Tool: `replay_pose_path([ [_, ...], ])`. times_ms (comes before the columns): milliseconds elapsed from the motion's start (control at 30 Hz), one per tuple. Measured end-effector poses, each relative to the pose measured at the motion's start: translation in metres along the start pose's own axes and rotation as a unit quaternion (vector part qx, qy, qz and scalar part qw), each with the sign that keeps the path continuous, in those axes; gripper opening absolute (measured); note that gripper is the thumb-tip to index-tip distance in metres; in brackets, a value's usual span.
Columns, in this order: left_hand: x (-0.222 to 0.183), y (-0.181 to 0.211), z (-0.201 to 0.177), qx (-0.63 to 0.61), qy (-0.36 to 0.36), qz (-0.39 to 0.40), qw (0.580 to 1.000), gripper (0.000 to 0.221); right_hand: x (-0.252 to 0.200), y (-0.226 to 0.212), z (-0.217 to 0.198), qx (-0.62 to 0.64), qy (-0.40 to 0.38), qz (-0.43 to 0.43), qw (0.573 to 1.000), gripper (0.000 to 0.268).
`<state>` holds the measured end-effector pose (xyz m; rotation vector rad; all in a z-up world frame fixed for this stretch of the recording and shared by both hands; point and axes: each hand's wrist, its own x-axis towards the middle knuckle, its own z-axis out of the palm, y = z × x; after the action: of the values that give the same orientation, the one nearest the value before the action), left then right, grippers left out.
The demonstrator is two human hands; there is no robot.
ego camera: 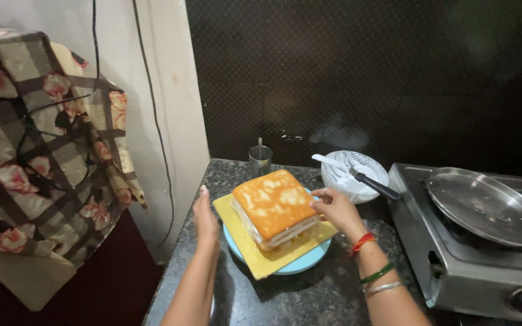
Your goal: The person lifts a slice of bread from a pan and places it onto a layered cake. They then pour liquid from a small metal cup onto the bread and spread it across the surface using a spoon.
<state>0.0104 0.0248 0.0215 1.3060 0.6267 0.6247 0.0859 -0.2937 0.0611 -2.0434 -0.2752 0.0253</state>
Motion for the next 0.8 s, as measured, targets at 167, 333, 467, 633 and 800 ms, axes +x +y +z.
replay_pose_path([
  [167, 0.024, -0.032, 0.008, -0.060, -0.059, -0.016, 0.996, 0.084, -0.002, -0.011, -0.001, -0.007, 0.018, -0.021, 1.000, 0.039],
  [333, 0.003, -0.005, 0.012, -0.092, -0.155, -0.130, 0.975, 0.085, 0.005, -0.004, 0.005, -0.057, 0.033, -0.046, 0.997, 0.039],
  [467, 0.028, -0.030, 0.016, -0.082, -0.089, 0.004, 0.993, 0.088, 0.010, 0.001, 0.006, -0.037, 0.011, -0.045, 0.998, 0.039],
  [633, -0.002, 0.006, 0.008, 0.037, -0.075, -0.054, 0.995, 0.085, 0.011, 0.006, 0.004, -0.068, 0.022, -0.052, 0.996, 0.038],
  [800, -0.016, 0.028, 0.011, -0.100, -0.091, -0.106, 0.985, 0.082, 0.002, -0.010, 0.005, -0.061, 0.010, -0.020, 0.998, 0.038],
])
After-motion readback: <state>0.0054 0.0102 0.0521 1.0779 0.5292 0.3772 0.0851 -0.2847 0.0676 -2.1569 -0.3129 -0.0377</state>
